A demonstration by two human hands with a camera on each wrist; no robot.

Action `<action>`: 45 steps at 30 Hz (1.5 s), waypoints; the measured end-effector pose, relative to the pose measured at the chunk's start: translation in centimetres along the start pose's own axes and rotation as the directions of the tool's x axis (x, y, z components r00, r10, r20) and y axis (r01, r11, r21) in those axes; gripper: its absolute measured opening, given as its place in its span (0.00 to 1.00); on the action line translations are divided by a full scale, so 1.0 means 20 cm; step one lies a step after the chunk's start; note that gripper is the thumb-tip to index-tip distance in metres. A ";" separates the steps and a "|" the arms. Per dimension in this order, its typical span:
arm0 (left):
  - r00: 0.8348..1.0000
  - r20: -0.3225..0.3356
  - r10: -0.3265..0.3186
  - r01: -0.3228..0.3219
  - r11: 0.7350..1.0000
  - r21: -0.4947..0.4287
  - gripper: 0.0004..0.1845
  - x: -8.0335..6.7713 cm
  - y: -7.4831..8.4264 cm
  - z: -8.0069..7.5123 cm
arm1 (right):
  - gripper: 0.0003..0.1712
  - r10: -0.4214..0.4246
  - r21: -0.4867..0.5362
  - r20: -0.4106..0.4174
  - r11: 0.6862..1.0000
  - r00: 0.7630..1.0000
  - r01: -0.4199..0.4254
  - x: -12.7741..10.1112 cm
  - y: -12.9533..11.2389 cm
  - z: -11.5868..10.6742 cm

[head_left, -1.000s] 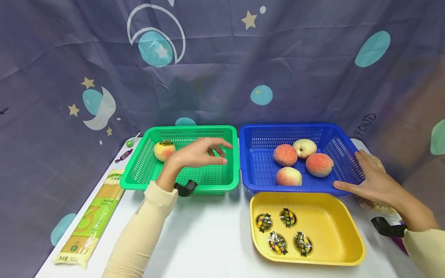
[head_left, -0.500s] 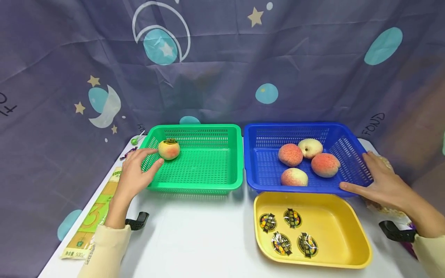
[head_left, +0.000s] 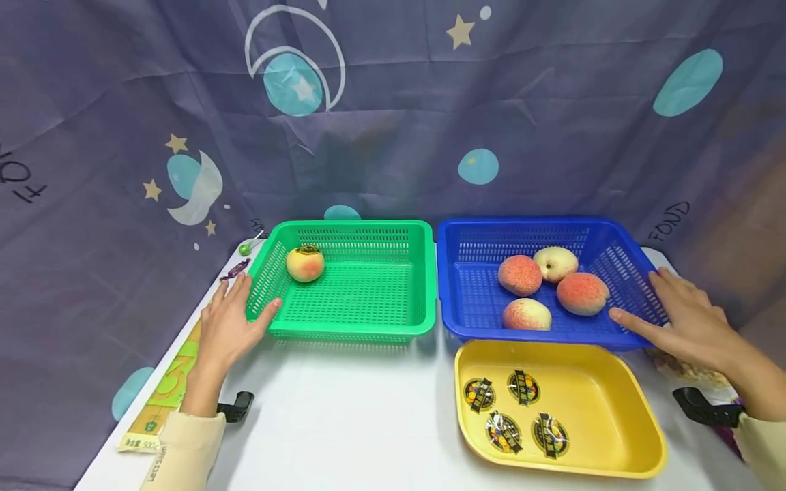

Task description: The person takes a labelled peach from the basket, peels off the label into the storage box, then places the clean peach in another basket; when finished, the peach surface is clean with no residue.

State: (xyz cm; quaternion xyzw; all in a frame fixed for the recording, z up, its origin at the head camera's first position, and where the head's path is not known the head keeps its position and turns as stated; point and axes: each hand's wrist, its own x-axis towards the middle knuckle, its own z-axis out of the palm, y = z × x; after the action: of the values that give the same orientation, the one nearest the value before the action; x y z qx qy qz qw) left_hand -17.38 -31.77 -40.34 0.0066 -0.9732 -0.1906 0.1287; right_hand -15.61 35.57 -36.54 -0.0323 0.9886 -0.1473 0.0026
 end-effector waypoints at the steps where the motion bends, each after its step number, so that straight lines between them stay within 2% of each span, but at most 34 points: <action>1: 1.000 0.009 0.000 0.000 1.000 -0.001 0.48 0.00 0.00 0.00 | 0.61 0.000 -0.001 -0.012 1.000 1.000 0.000 0.01 -0.01 0.00; 5: 0.999 0.039 0.000 0.002 0.999 -0.038 0.48 0.00 -0.01 0.01 | 0.57 -0.062 0.018 -0.075 0.998 0.995 0.063 0.04 -0.07 0.00; 9: 0.999 0.044 0.009 -0.005 0.996 -0.087 0.48 -0.01 -0.04 0.01 | 0.50 -0.161 0.053 -0.148 0.984 0.976 0.170 0.09 -0.16 0.01; 15: 0.999 0.041 0.015 -0.010 0.994 -0.110 0.49 -0.02 -0.05 0.00 | 0.43 -0.220 0.109 -0.193 0.964 0.956 0.244 0.15 -0.35 0.02; 20: 1.000 0.016 0.007 -0.005 0.992 -0.123 0.48 -0.02 -0.06 0.01 | 0.36 -0.284 0.175 -0.223 0.929 0.933 0.325 0.20 -0.52 0.03; 23: 1.000 0.002 0.007 -0.007 0.992 -0.124 0.47 -0.02 -0.06 0.02 | 0.32 -0.320 0.206 -0.201 0.910 0.926 0.359 0.23 -0.63 0.04; 27: 1.000 0.004 0.008 -0.008 0.992 -0.123 0.47 -0.02 -0.06 0.03 | 0.32 -0.320 0.304 -0.133 0.888 0.938 0.346 0.28 -0.78 0.05; 29: 1.000 0.005 0.006 -0.006 0.992 -0.127 0.47 -0.02 -0.06 0.03 | 0.32 -0.330 0.359 -0.107 0.867 0.938 0.346 0.30 -0.85 0.06; 37: 1.000 0.001 -0.008 0.008 0.990 -0.137 0.47 -0.02 -0.05 0.04 | 0.30 -0.419 0.451 -0.029 0.805 0.908 0.386 0.44 -1.13 0.12; 41: 1.000 -0.006 -0.014 0.013 0.989 -0.145 0.47 -0.02 -0.04 0.04 | 0.28 -0.461 0.512 -0.011 0.760 0.887 0.401 0.52 -1.27 0.16; 45: 1.000 -0.010 -0.017 0.015 0.988 -0.152 0.47 -0.02 -0.05 0.04 | 0.25 -0.473 0.582 -0.011 0.713 0.881 0.390 0.59 -1.40 0.21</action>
State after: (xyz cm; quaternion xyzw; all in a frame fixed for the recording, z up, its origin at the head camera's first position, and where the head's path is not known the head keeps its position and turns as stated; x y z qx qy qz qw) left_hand -17.16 -32.31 -41.54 0.0055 -0.9551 -0.2649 0.1326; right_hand -25.62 6.77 -32.43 -0.2705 0.8608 -0.4286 0.0462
